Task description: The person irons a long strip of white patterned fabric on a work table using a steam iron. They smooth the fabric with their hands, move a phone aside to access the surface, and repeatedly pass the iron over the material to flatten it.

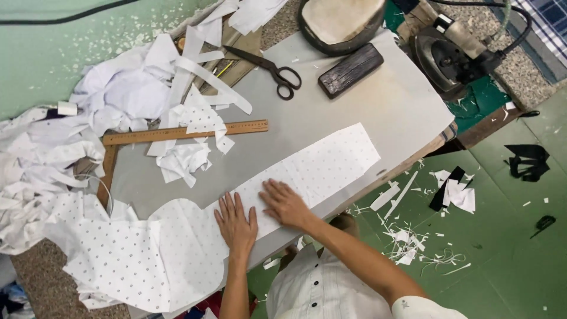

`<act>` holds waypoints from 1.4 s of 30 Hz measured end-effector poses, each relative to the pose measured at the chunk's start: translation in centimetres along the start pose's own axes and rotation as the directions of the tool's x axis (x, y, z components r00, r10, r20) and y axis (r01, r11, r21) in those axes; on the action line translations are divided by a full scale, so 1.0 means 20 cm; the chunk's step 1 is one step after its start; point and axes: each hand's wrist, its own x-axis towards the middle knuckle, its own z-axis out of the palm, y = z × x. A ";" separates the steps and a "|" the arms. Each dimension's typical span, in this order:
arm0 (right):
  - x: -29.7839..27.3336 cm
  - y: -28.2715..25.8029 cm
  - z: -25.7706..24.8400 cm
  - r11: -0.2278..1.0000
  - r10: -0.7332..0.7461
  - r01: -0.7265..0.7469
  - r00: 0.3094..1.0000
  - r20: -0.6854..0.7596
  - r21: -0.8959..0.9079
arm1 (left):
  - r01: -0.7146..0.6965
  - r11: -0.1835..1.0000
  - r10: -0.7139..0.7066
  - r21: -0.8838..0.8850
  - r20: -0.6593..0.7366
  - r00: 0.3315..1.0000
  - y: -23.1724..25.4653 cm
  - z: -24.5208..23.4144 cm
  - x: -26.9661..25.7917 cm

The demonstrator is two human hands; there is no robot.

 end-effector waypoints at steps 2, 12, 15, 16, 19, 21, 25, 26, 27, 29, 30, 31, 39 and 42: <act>-0.03 0.27 -0.25 0.992 0.045 -0.053 0.997 -0.067 -0.114 | -0.014 1.000 0.014 0.010 -0.007 1.000 -0.01 0.00 0.00; -0.52 1.67 -1.53 0.646 0.158 -0.381 0.914 -0.373 -0.661 | -0.079 0.996 0.065 -0.037 -0.285 0.956 0.48 0.08 0.35; -0.44 1.90 -1.78 0.588 0.210 -0.370 0.929 -0.305 -0.720 | -0.255 0.967 0.241 0.015 -0.380 0.893 1.02 0.20 0.85; -0.44 1.97 -1.83 0.598 0.200 -0.347 0.937 -0.285 -0.722 | -0.231 0.973 0.217 0.008 -0.379 0.899 1.20 0.23 0.98; -0.44 2.11 -1.93 0.618 0.261 -0.258 0.958 -0.116 -0.743 | -0.259 0.966 0.259 0.011 -0.094 0.961 1.59 0.34 1.32; -0.45 2.17 -1.95 0.698 0.222 -0.225 0.971 -0.093 -0.680 | -0.243 0.968 0.243 0.055 0.013 0.970 1.74 0.48 1.45; -0.29 2.31 -2.04 0.670 0.420 -0.276 0.906 0.045 -0.689 | -0.181 0.981 0.193 0.071 -0.221 0.956 1.95 0.43 1.40; -0.20 2.34 -2.05 0.733 0.503 -0.370 0.860 0.087 -0.571 | -0.155 0.988 0.156 0.021 -0.187 0.970 1.99 0.45 1.37; -0.11 2.36 -2.06 0.766 0.573 -0.465 0.807 0.144 -0.444 | -0.126 0.992 0.121 -0.029 -0.152 0.981 2.02 0.46 1.34; -0.04 2.51 -1.98 0.736 0.673 -0.610 0.710 0.210 -0.294 | -0.159 0.985 0.149 -0.068 -0.134 0.980 2.04 0.45 1.24; 0.02 2.59 -1.94 0.647 0.752 -0.745 0.590 0.293 -0.161 | -0.204 0.972 0.190 -0.118 -0.117 0.975 2.05 0.45 1.19; 0.03 2.56 -1.97 0.666 0.734 -0.729 0.604 0.311 -0.157 | -0.178 0.978 0.164 -0.111 -0.123 0.979 2.04 0.41 1.10; 0.00 2.66 -1.88 0.543 0.829 -0.834 0.514 0.220 -0.100 | -0.099 0.981 0.067 -0.164 -0.188 0.980 1.45 0.14 0.39; -0.02 2.47 -1.88 0.636 0.754 -0.662 0.643 0.136 -0.396 | 0.218 0.972 -0.220 -0.088 -0.013 0.975 0.99 -0.01 0.16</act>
